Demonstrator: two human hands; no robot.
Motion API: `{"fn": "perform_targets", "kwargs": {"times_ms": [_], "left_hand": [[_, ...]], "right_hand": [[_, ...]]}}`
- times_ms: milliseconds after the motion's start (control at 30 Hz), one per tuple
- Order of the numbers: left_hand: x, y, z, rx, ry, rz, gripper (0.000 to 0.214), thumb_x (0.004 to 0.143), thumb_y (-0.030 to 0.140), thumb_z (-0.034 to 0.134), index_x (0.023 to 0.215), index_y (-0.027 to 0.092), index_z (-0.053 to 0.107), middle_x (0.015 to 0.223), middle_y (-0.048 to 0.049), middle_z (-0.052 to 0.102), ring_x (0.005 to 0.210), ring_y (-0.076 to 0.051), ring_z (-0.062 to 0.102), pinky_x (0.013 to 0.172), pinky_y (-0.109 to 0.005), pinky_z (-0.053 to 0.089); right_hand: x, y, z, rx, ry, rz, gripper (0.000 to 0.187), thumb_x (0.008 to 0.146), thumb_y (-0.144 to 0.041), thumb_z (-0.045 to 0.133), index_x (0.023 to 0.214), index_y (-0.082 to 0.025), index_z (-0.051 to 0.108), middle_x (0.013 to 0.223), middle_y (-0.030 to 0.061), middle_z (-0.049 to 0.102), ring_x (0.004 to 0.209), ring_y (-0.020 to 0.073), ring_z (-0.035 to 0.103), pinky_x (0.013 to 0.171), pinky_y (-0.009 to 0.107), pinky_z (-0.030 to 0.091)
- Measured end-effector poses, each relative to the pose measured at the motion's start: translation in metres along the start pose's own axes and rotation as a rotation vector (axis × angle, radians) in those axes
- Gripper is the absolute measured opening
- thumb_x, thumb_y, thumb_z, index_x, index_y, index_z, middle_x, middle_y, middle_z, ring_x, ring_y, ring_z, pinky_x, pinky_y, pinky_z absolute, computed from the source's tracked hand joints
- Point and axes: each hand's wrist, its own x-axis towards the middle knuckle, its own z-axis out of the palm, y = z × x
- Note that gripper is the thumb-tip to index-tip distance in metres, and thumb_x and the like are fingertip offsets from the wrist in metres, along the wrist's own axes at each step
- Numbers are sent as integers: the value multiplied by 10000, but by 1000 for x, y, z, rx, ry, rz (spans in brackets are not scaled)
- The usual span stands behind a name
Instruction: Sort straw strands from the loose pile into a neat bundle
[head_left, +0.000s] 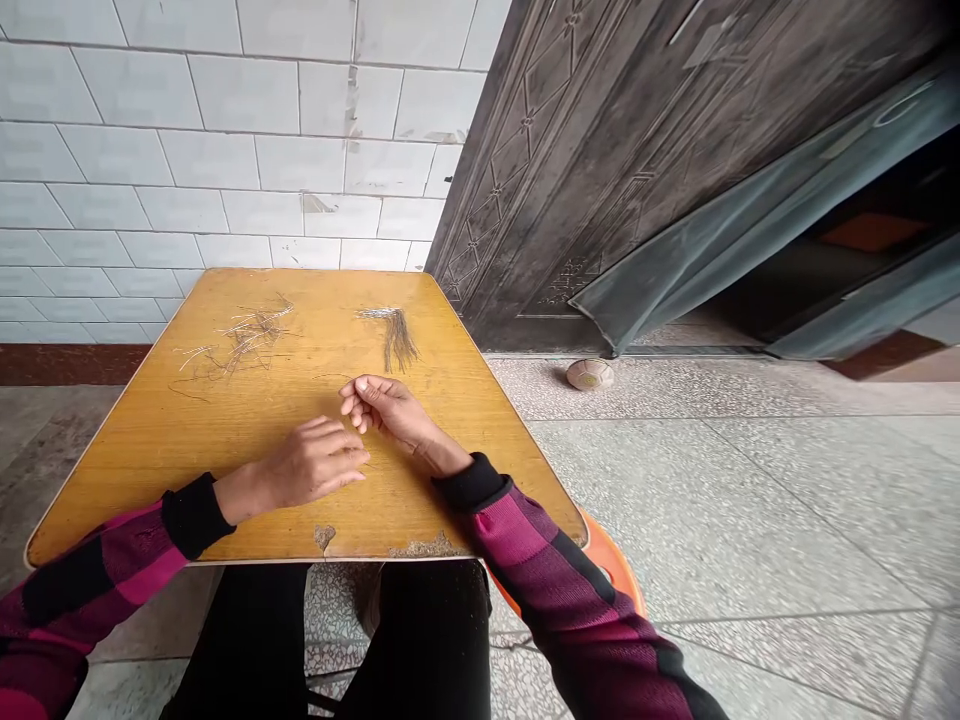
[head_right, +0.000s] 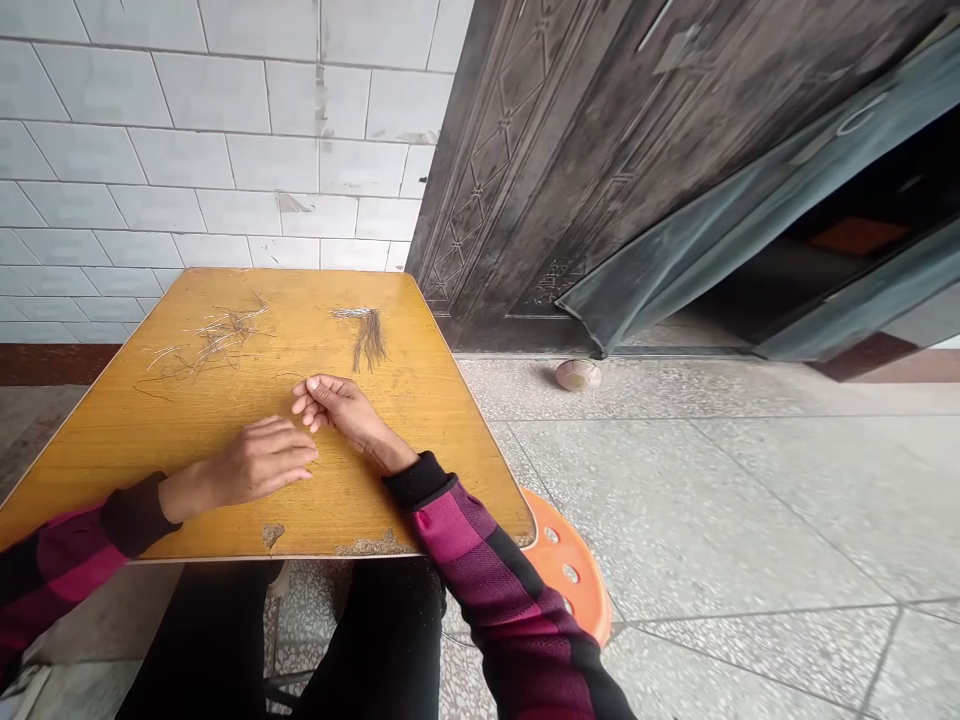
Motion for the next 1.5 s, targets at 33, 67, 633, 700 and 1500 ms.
{"fn": "perform_targets", "kwargs": {"times_ms": [33, 67, 633, 700, 1500], "left_hand": [[0, -4, -4, -48, 75, -75, 131, 885, 228, 575, 968, 168, 656, 924, -73, 694, 873, -183, 618, 791, -344, 504], [-1, -9, -9, -87, 160, -176, 148, 882, 228, 578, 997, 176, 654, 976, -80, 690, 901, -183, 621, 813, -346, 508], [-13, -36, -24, -710, 219, -923, 225, 808, 355, 612, 880, 174, 723, 741, -66, 735, 607, -169, 658, 576, -296, 537], [-15, -36, -23, -598, 210, -868, 193, 776, 321, 650, 891, 187, 726, 712, -49, 729, 597, -165, 653, 552, -277, 519], [-20, -41, -47, -209, 218, -728, 182, 835, 259, 556, 716, 186, 674, 642, -8, 675, 581, -136, 608, 590, -249, 451]], "right_hand": [[1, 0, -2, 18, 4, 1, 318, 777, -460, 707, 852, -153, 670, 713, 5, 688, 520, 60, 577, 486, 165, 476], [1, -1, -3, 34, 9, -1, 324, 768, -463, 715, 843, -152, 667, 693, 0, 684, 499, 57, 569, 465, 160, 466], [0, 4, -5, -265, 73, -52, 334, 799, -482, 651, 864, -155, 636, 627, -12, 670, 446, 64, 537, 432, 187, 414], [0, 4, -3, -285, 69, -53, 342, 797, -486, 650, 890, -157, 628, 636, -14, 670, 451, 64, 539, 439, 188, 417], [-7, -5, -12, -663, 85, -172, 306, 858, -452, 563, 788, -154, 575, 632, -2, 634, 482, 73, 531, 492, 209, 427]]}}
